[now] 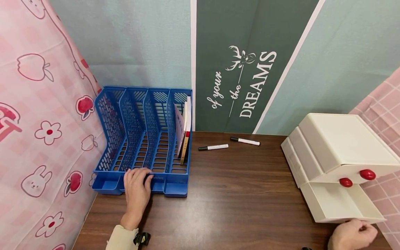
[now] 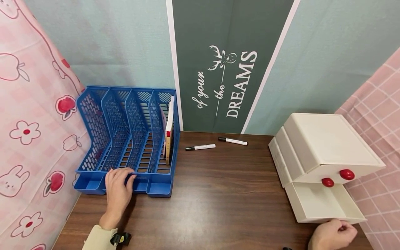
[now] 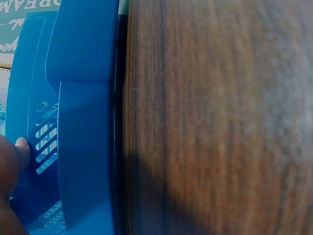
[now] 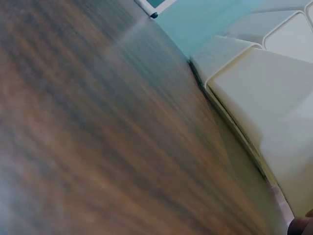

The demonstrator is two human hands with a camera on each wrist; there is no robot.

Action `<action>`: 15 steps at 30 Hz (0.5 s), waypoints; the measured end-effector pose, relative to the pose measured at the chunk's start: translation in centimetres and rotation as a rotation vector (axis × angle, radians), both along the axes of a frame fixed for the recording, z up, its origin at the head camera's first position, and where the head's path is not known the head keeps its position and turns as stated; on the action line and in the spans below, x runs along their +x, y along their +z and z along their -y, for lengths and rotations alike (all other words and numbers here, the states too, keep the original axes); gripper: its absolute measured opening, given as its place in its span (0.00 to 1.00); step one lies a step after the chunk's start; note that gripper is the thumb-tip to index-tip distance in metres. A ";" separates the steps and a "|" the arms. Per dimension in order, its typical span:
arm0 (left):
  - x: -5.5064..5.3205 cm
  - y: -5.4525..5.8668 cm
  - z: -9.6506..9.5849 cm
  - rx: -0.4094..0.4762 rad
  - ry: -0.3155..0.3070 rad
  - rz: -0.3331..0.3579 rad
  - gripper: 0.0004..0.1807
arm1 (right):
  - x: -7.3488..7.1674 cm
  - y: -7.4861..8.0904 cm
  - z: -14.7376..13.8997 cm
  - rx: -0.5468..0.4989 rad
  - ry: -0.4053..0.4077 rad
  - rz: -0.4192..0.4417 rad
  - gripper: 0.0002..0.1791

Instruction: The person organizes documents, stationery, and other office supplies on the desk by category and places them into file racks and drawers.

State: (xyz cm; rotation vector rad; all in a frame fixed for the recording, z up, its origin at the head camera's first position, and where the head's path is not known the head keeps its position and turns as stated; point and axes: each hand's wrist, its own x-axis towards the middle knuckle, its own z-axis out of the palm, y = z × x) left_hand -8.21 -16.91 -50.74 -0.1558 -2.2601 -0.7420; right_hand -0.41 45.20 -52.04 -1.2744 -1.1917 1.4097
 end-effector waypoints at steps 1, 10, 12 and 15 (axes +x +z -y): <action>0.0 0.0 0.0 0.000 0.000 0.001 0.09 | 0.1 0.0 0.0 -0.007 -0.005 0.014 0.13; 0.0 0.0 0.0 -0.002 0.005 0.012 0.09 | 0.8 0.0 -0.1 -0.044 -0.021 0.173 0.12; 0.0 0.0 0.0 -0.004 0.005 0.018 0.09 | 0.9 -0.1 -0.1 -0.039 -0.021 0.200 0.12; 0.0 0.0 0.1 -0.004 0.007 0.022 0.09 | 1.0 -0.1 -0.1 -0.034 -0.013 0.229 0.12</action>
